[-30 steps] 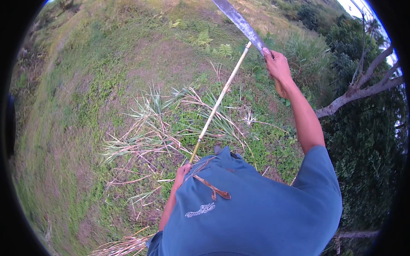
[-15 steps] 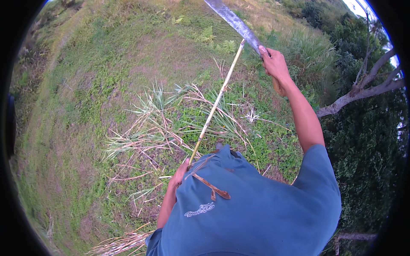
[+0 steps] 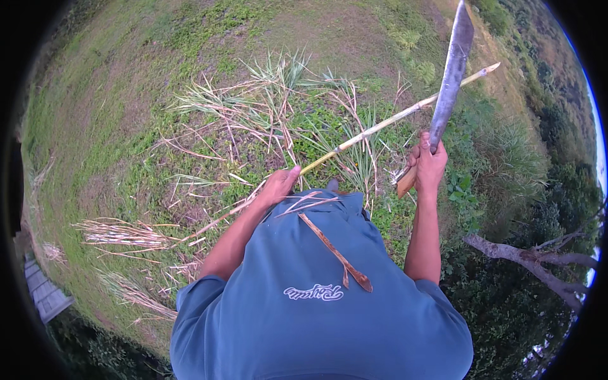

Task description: The person uses a machete to strip the outer layers and cut long bamboo poles into shorter sections. They work in an outdoor grassy area, repeatedly peeling the bamboo and chopping it, then gathering the processed pieces into a pile.

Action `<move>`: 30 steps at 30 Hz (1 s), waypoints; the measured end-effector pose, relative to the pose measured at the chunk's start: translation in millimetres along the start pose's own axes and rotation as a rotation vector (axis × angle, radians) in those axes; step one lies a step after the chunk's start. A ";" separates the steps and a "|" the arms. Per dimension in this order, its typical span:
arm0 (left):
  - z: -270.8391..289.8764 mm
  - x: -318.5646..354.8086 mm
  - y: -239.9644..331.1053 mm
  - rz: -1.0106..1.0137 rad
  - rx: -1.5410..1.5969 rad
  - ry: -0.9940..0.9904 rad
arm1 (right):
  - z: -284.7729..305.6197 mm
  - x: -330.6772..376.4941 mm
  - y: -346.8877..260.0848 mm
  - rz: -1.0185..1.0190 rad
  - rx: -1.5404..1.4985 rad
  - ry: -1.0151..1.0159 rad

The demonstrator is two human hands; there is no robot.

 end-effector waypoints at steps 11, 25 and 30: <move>-33.3 0.3 67.9 -0.238 -0.016 0.113 | -7.2 -42.2 -17.8 0.086 -0.196 -0.040; -15.9 27.4 36.2 -0.218 0.027 0.383 | 13.1 -71.0 -71.6 0.174 -0.258 0.025; -28.9 19.4 53.3 -0.298 0.004 0.233 | 33.4 -77.5 -81.5 0.221 -0.227 0.118</move>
Point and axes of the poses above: each hand's wrist, its own x-axis away from the middle knuckle, its own z-axis out of the back of the hand, y = z × x, the point moved 6 cm from there along -x, towards the middle knuckle, and after that the axes turned 2 degrees about y, right-handed, at the moved point
